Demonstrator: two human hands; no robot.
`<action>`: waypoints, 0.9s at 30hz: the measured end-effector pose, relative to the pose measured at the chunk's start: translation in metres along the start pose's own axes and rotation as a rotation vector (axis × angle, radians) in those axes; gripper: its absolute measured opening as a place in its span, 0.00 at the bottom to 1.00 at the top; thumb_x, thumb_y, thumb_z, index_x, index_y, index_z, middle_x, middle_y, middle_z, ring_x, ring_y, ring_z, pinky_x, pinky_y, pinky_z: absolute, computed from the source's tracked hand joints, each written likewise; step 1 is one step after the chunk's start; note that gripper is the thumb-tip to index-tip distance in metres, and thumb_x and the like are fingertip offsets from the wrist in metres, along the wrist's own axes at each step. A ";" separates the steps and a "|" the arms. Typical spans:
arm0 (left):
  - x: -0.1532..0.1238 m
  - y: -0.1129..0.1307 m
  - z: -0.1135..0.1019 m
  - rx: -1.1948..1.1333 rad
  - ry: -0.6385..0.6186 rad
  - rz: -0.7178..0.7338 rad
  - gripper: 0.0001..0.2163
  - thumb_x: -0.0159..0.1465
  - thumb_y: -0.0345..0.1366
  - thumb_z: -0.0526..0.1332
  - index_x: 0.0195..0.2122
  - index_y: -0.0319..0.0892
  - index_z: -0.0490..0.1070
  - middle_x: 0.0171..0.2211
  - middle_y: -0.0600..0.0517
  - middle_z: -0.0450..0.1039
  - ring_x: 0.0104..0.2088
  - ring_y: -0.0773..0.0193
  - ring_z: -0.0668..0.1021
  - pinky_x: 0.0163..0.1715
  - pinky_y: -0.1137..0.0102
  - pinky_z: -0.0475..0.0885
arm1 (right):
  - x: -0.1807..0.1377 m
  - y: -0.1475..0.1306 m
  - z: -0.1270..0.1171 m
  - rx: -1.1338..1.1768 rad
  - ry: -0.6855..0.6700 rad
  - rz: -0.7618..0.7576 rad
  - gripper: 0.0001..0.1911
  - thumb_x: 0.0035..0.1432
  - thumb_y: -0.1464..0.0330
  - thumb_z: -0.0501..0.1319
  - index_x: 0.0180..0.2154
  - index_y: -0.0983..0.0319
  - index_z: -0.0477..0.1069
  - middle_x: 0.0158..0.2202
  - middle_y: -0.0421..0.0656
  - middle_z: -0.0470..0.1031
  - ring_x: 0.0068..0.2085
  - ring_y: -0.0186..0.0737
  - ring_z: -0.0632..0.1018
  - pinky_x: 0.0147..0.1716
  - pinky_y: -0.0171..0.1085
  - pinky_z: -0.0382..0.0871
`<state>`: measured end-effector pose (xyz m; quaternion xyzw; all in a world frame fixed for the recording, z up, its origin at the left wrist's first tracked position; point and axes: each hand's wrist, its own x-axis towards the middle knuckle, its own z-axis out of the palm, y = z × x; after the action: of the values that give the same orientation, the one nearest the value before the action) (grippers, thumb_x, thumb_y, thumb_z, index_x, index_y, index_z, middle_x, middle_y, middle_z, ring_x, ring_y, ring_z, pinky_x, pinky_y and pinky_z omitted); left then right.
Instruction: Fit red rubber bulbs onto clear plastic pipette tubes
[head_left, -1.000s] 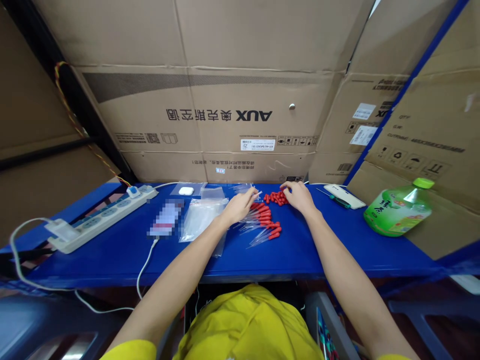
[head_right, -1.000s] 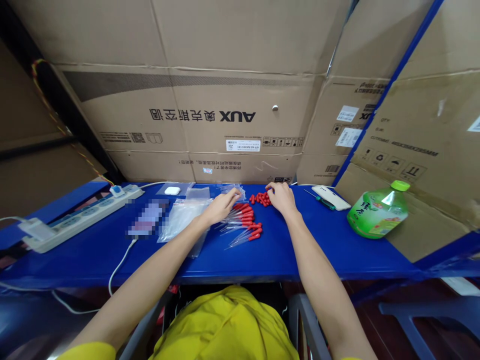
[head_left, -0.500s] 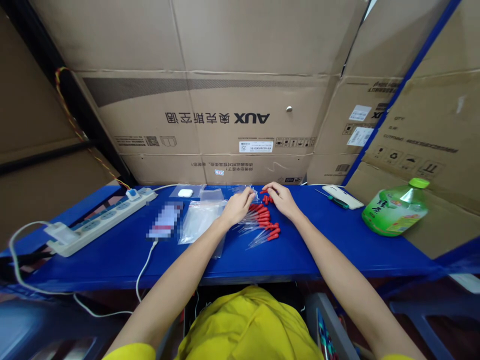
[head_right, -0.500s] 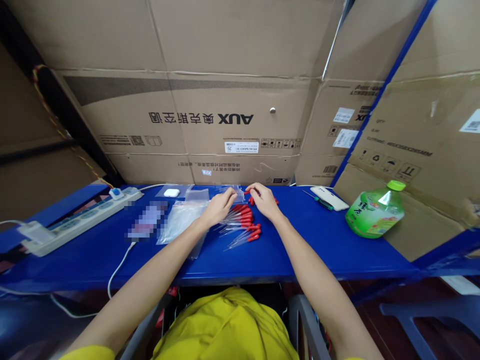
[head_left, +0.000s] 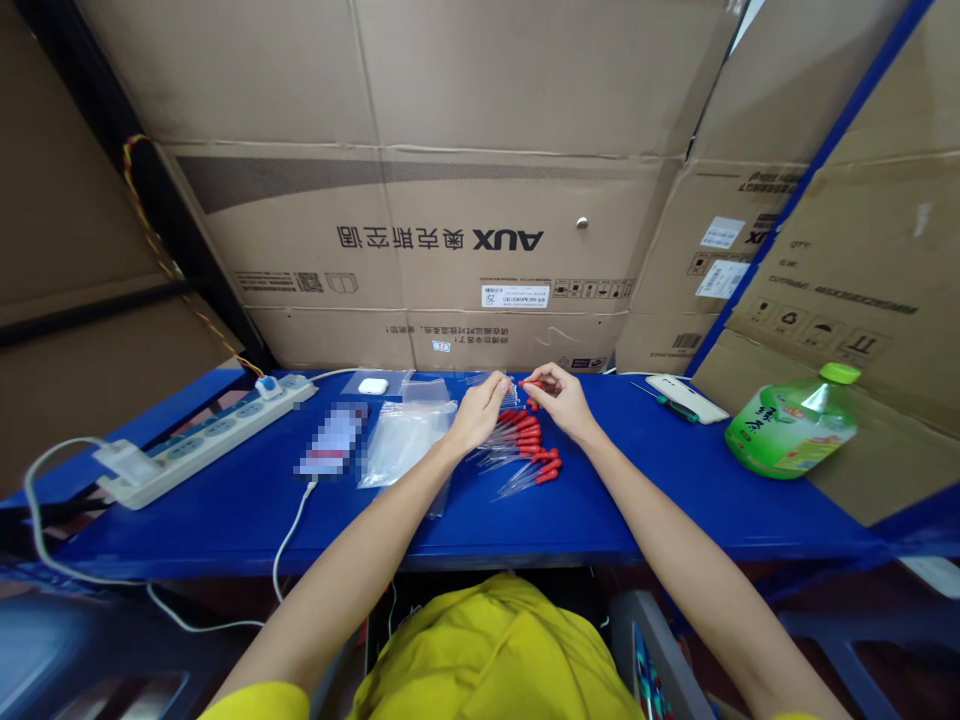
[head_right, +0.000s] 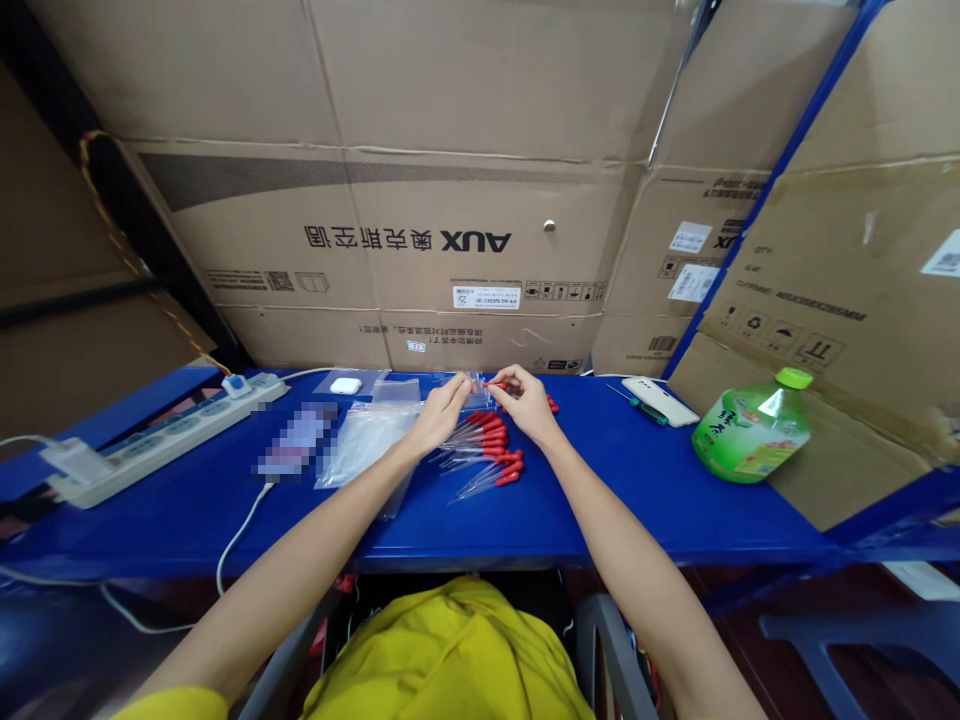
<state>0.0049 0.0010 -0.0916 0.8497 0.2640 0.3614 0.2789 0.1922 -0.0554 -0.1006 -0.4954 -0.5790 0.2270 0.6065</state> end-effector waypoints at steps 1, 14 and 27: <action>0.000 0.000 0.001 -0.010 -0.006 0.004 0.18 0.77 0.46 0.45 0.42 0.44 0.69 0.38 0.52 0.77 0.41 0.61 0.78 0.47 0.70 0.70 | 0.000 -0.002 0.001 0.034 0.004 0.004 0.24 0.50 0.47 0.71 0.38 0.57 0.71 0.37 0.43 0.81 0.32 0.41 0.79 0.33 0.40 0.76; 0.005 -0.008 0.001 -0.135 -0.017 0.104 0.20 0.75 0.47 0.51 0.41 0.39 0.77 0.35 0.51 0.79 0.37 0.61 0.77 0.43 0.69 0.70 | -0.003 -0.010 0.004 0.150 0.009 0.009 0.21 0.48 0.52 0.75 0.35 0.61 0.79 0.24 0.40 0.78 0.23 0.36 0.76 0.24 0.36 0.69; 0.007 -0.013 -0.006 -0.125 -0.034 0.159 0.22 0.72 0.50 0.56 0.40 0.38 0.82 0.31 0.50 0.80 0.34 0.58 0.79 0.36 0.69 0.71 | -0.005 -0.010 0.006 0.120 0.009 -0.033 0.19 0.52 0.53 0.74 0.35 0.61 0.79 0.24 0.40 0.79 0.24 0.38 0.79 0.26 0.36 0.72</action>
<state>0.0018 0.0167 -0.0934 0.8549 0.1680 0.3836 0.3063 0.1829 -0.0618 -0.0949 -0.4494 -0.5696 0.2493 0.6414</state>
